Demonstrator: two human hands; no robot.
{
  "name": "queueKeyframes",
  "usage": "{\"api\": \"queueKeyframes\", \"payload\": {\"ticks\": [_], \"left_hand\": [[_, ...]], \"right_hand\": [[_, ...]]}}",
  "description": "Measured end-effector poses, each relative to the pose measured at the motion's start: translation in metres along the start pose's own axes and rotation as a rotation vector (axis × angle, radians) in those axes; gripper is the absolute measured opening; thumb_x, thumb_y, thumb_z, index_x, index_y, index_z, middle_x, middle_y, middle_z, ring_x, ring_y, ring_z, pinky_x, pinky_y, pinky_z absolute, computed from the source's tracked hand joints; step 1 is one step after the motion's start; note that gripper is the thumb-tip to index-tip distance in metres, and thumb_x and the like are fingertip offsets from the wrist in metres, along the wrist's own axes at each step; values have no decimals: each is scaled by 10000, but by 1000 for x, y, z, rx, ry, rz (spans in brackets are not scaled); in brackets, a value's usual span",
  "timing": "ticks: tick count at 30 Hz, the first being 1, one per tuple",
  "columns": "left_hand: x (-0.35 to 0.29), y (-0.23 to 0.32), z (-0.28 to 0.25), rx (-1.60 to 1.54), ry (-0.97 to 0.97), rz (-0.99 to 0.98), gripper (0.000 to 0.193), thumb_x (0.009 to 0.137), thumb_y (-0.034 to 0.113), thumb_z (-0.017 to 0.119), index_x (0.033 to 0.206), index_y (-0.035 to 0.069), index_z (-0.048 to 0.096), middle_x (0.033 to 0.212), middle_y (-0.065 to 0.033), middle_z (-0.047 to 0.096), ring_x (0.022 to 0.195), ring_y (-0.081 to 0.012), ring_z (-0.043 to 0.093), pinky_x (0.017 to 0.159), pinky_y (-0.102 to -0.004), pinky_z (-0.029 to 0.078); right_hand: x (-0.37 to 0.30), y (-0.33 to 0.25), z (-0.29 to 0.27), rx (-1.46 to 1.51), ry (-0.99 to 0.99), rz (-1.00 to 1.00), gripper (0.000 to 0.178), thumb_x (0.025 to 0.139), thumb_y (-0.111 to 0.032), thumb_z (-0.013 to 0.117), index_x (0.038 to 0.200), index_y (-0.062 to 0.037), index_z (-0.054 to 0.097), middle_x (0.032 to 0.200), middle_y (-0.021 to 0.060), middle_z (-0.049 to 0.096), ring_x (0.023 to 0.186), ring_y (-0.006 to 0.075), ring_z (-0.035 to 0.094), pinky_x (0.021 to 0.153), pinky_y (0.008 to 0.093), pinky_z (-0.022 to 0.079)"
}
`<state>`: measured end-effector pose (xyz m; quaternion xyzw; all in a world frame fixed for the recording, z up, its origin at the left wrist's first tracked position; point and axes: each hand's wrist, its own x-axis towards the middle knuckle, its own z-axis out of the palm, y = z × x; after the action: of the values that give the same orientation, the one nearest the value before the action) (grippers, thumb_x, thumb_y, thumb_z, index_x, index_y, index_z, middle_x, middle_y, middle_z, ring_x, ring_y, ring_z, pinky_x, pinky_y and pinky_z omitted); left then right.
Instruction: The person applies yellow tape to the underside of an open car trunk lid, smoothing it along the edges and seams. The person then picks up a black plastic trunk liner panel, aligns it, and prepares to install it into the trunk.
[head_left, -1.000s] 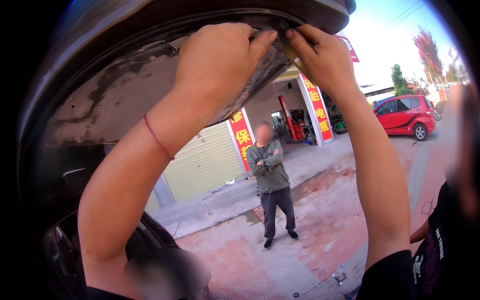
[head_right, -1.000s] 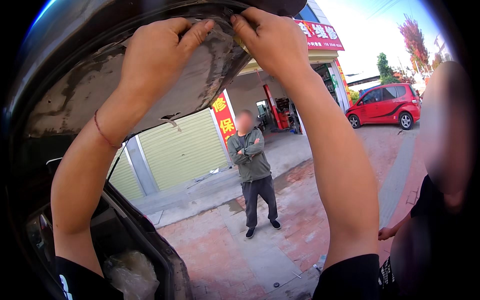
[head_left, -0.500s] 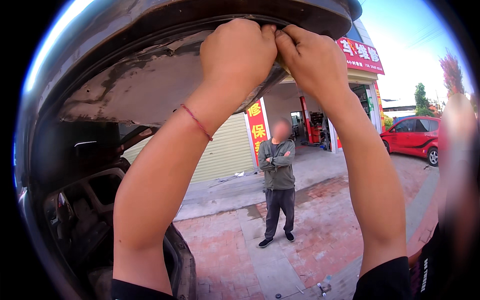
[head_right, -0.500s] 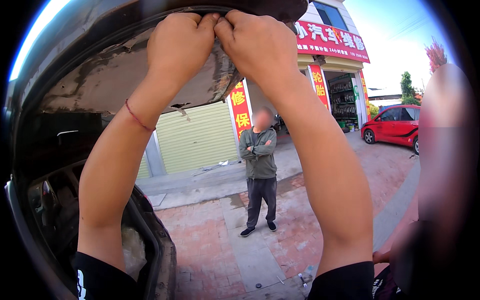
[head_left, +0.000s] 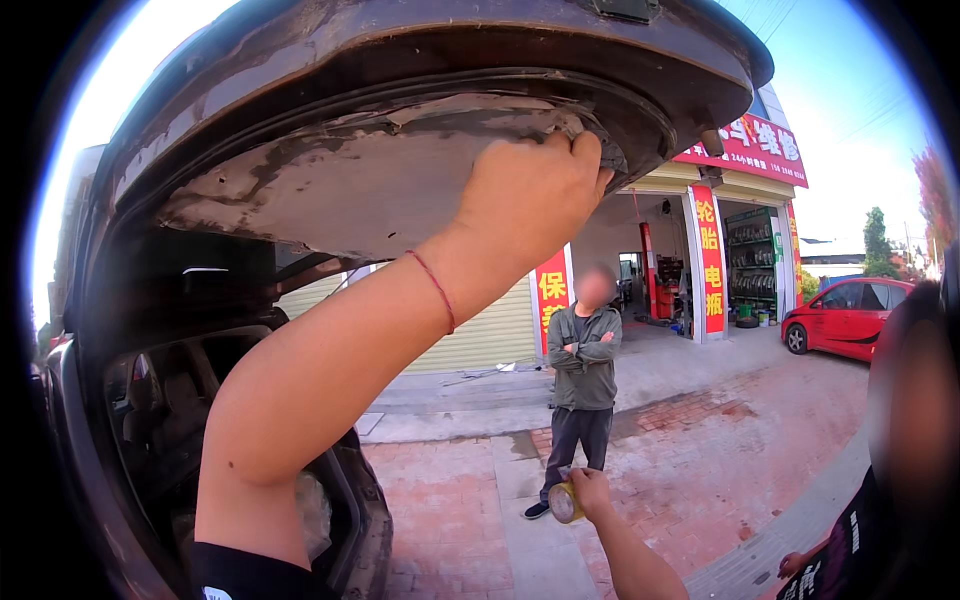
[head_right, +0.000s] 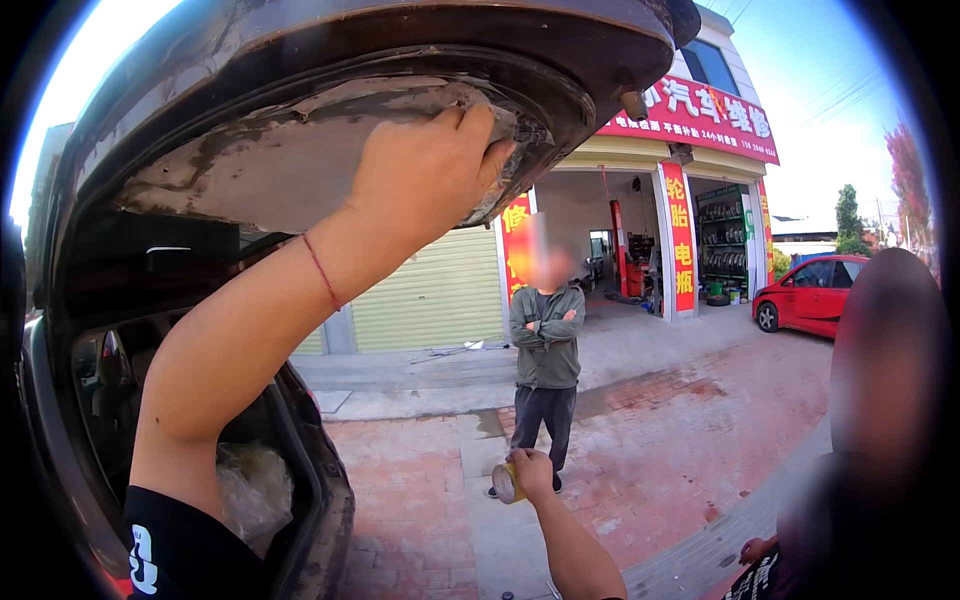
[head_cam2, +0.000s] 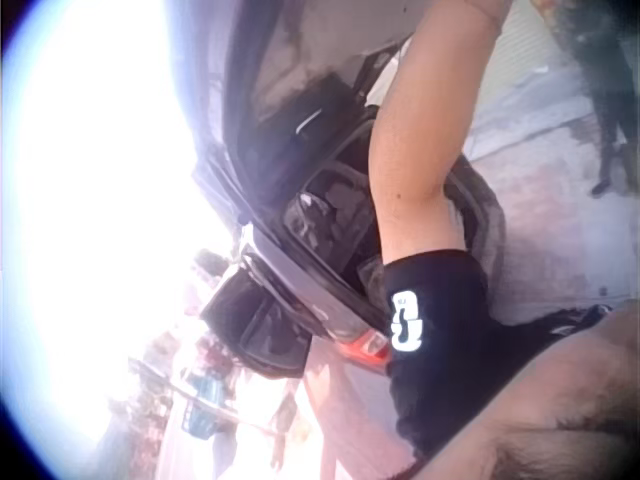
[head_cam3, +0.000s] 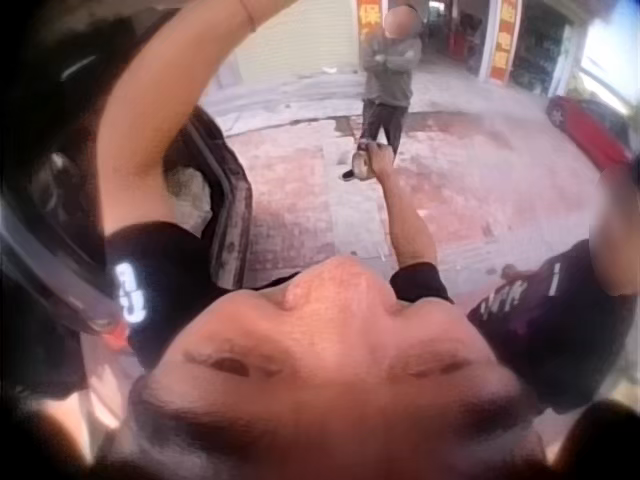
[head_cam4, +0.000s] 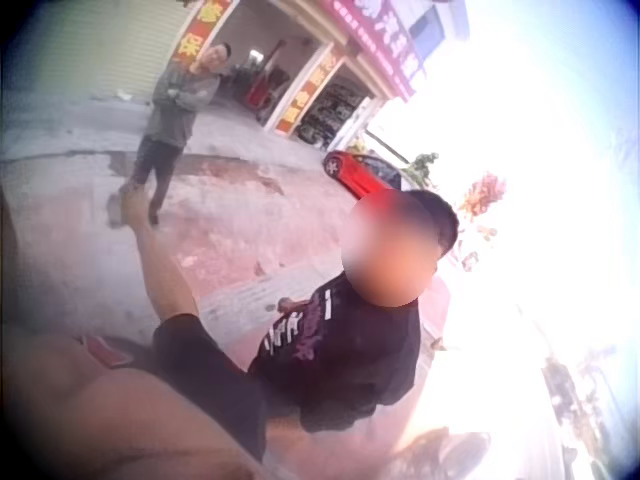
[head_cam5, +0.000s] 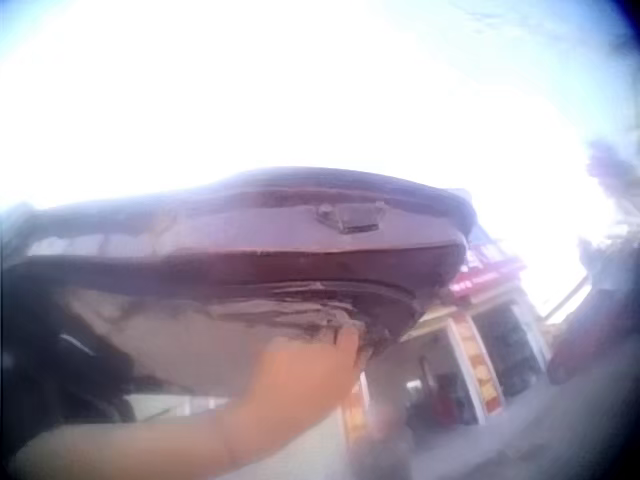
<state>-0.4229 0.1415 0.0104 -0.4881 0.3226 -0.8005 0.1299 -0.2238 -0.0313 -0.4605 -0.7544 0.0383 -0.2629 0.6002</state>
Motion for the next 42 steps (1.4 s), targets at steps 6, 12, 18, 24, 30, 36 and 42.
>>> {"api": "queueKeyframes", "payload": {"ticks": [6, 12, 18, 24, 30, 36, 42], "left_hand": [[35, -10, -14, -21, 194, 107, 132, 838, 198, 661, 854, 87, 592, 712, -89, 657, 617, -265, 680, 534, -371, 534], [8, -49, -41, -156, 65, -19, 100, 870, 163, 601, 893, 66, 613, 705, -121, 678, 646, -312, 688, 574, -421, 543], [-92, -184, -113, -219, -14, -403, 205, 893, 167, 605, 962, 58, 766, 768, -130, 713, 639, -257, 676, 624, -340, 529], [-167, -255, -136, 148, 71, -617, 203, 903, 133, 596, 1042, 20, 692, 922, -129, 723, 791, -242, 686, 765, -343, 536], [-343, -116, -141, -421, -62, -998, 180, 900, 47, 633, 1077, 15, 640, 913, -144, 702, 807, -270, 703, 737, -350, 555], [-638, 200, -225, -1128, -1096, -1870, 473, 958, 266, 634, 1336, -2, 538, 962, -115, 709, 850, -215, 697, 785, -367, 555], [-722, 253, -353, -1324, -1487, -1742, 259, 971, 170, 614, 1200, 52, 640, 988, -155, 662, 869, -244, 640, 794, -343, 537]], "right_hand": [[-38, 44, 17, 166, -95, 148, 316, 893, -243, 616, 885, 41, 755, 797, 134, 731, 752, 194, 679, 732, 328, 520], [-68, 12, -25, 126, -165, 6, 299, 909, -196, 588, 855, 48, 752, 781, 118, 727, 705, 179, 658, 688, 313, 524], [-78, 58, -28, -57, -212, 11, 318, 913, -200, 584, 858, 61, 755, 784, 131, 740, 721, 190, 673, 692, 318, 528], [-87, 40, -1, -114, -318, -41, 321, 952, -234, 599, 959, 40, 766, 836, 134, 753, 773, 199, 691, 747, 329, 533], [-128, -9, 16, -278, -414, -197, 259, 935, -227, 645, 1021, -6, 749, 844, 122, 731, 777, 218, 681, 722, 345, 530], [-193, -14, 99, -411, -604, -503, 248, 933, -245, 687, 1037, -28, 748, 843, 83, 719, 766, 194, 651, 704, 359, 524], [-206, -49, 161, -286, -585, 66, 264, 975, -264, 679, 1065, -26, 750, 921, 87, 749, 845, 159, 664, 764, 371, 549]]}}
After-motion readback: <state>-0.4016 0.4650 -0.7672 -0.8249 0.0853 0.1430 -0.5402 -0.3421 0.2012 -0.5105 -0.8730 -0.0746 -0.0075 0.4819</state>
